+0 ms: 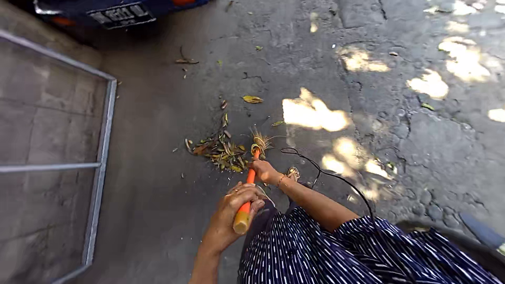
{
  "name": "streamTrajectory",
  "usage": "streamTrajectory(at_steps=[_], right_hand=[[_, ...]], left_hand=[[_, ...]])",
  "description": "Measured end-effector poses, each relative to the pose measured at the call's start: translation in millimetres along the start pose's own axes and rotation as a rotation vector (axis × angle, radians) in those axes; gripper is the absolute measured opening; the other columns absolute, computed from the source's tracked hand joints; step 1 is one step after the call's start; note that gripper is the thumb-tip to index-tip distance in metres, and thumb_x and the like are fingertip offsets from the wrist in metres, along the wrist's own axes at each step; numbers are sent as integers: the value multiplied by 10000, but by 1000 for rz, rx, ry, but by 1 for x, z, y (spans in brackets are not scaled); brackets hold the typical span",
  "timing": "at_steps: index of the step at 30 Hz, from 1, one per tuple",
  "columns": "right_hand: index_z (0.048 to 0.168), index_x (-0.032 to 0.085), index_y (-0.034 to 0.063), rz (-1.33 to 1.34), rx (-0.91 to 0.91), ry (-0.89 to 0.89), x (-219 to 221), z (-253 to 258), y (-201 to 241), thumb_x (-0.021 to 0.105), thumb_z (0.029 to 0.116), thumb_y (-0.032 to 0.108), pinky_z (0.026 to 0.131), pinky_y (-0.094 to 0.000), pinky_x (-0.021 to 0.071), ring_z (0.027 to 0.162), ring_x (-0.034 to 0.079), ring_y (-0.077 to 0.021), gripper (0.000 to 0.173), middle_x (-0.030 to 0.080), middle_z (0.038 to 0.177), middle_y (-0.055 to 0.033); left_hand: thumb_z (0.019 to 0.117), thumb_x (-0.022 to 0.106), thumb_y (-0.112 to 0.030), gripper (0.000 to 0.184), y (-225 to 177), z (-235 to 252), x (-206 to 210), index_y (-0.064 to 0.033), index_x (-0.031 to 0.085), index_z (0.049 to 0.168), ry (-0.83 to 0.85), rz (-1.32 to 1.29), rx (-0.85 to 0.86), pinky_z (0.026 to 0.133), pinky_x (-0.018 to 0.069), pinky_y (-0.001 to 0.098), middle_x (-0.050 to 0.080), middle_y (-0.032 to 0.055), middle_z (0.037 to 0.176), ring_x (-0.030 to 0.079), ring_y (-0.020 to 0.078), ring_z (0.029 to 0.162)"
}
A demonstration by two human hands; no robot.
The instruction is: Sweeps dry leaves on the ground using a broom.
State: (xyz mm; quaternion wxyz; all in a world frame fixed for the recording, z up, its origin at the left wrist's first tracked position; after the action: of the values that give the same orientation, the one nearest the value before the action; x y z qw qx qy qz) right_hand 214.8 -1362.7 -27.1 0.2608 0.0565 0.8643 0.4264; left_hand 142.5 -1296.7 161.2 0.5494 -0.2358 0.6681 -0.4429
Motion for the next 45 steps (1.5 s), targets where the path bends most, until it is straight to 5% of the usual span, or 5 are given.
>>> streamTrajectory(at_steps=[9, 16, 27, 31, 45], right_hand=[[994, 700, -24, -242, -360, -137, 51, -36, 168, 680, 945, 226, 693, -572, 524, 829, 708, -406, 255, 708, 908, -223], [1073, 704, -81, -171, -69, 36, 137, 16, 99, 643, 988, 369, 930, -623, 483, 1084, 677, -453, 462, 711, 1094, -293], [925, 716, -38, -250, -349, -212, 106, 29, 212, 698, 876, 164, 698, -583, 513, 849, 694, -413, 208, 692, 879, -228], [812, 686, 5, 257, -516, -189, 97, 27, 252, 711, 866, 105, 654, -362, 488, 689, 608, -134, 117, 644, 727, -63], [901, 677, 253, 818, -928, 105, 51, -5, 351, 646, 991, 404, 688, -199, 533, 664, 594, 2, 178, 611, 719, 143]], left_hand=[[1008, 667, -331, 224, -43, -103, -147, -160, 647, 865, -141, -370, 191, 1097, 531, 468, 773, -4, 1001, 737, 195, 1064], [1000, 651, -340, 231, 85, -129, -119, -157, 768, 924, -293, -430, -223, 790, 593, 241, 770, -64, 930, 712, 35, 847], [1029, 582, -476, 409, 3, -179, -189, -159, 611, 772, -407, -297, 152, 1088, 519, 451, 762, -13, 887, 747, 146, 959], [917, 717, -525, 397, 21, -205, -214, -227, 710, 1179, -584, -255, 110, 1143, 481, 454, 738, -60, 1218, 670, 161, 1211], [952, 644, -178, 264, 226, -227, -40, 84, 674, 931, -738, -141, -685, 776, 538, 546, 683, 217, 842, 687, 360, 831]])
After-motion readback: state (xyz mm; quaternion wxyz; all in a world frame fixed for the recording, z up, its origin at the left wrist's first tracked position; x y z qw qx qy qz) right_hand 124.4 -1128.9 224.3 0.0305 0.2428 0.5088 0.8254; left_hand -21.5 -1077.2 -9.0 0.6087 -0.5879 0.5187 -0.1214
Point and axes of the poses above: each hand's wrist, its own z-axis towards the middle knuckle, its own x-axis out of the palm, y = z × x, the point moved 7 cm from there along z, towards the middle knuckle
